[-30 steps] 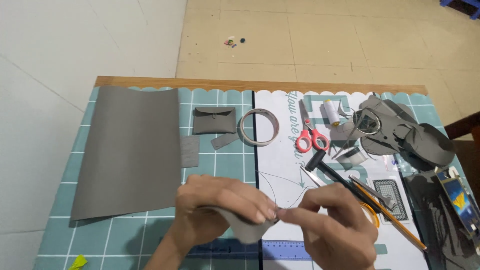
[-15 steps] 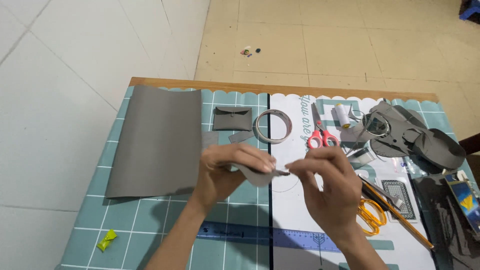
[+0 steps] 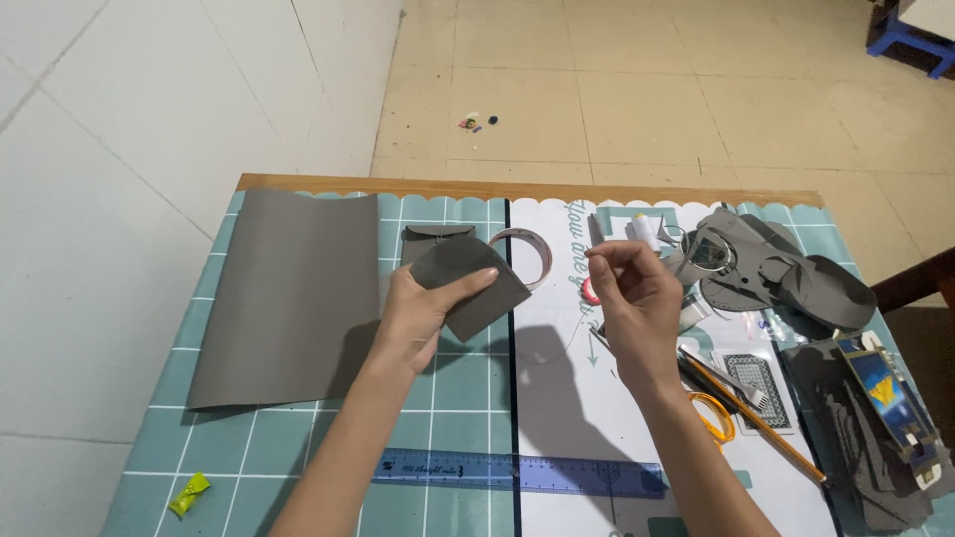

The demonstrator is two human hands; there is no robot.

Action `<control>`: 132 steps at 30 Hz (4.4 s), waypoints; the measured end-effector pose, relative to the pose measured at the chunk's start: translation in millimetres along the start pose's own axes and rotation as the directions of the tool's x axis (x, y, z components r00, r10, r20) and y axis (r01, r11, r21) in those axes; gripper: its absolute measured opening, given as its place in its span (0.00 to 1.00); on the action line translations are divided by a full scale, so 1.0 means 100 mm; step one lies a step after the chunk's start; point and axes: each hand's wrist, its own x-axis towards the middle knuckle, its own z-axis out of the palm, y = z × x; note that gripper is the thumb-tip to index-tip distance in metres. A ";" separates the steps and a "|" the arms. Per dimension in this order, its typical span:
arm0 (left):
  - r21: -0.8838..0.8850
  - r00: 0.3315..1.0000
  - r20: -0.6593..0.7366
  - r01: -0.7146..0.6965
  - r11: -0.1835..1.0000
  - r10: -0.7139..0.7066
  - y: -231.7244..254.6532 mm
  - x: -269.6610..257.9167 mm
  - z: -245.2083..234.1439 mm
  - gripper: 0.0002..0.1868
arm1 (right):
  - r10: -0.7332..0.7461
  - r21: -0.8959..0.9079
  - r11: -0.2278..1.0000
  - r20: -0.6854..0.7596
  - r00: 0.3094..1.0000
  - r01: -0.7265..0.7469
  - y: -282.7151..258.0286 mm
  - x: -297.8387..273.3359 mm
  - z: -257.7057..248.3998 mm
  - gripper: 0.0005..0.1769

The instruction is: Hand-sewing a small grey leather pouch using a needle and thread on a workshop table.

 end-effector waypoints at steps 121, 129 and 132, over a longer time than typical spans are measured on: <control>0.727 0.682 0.684 -0.667 -0.165 0.259 -1.06 -0.24 -0.50 0.50 | 0.226 -0.596 0.797 0.444 0.867 0.098 0.29 -0.44 -0.17 0.07; 0.733 0.689 0.674 -0.667 -0.131 0.266 -1.05 -0.25 -0.49 0.50 | 0.210 -0.570 0.817 0.438 0.874 0.089 0.29 -0.45 -0.18 0.10; 0.739 0.694 0.670 -0.658 -0.147 0.262 -1.09 -0.23 -0.50 0.49 | 0.144 -0.542 0.827 0.459 0.877 0.148 0.29 -0.46 -0.18 0.07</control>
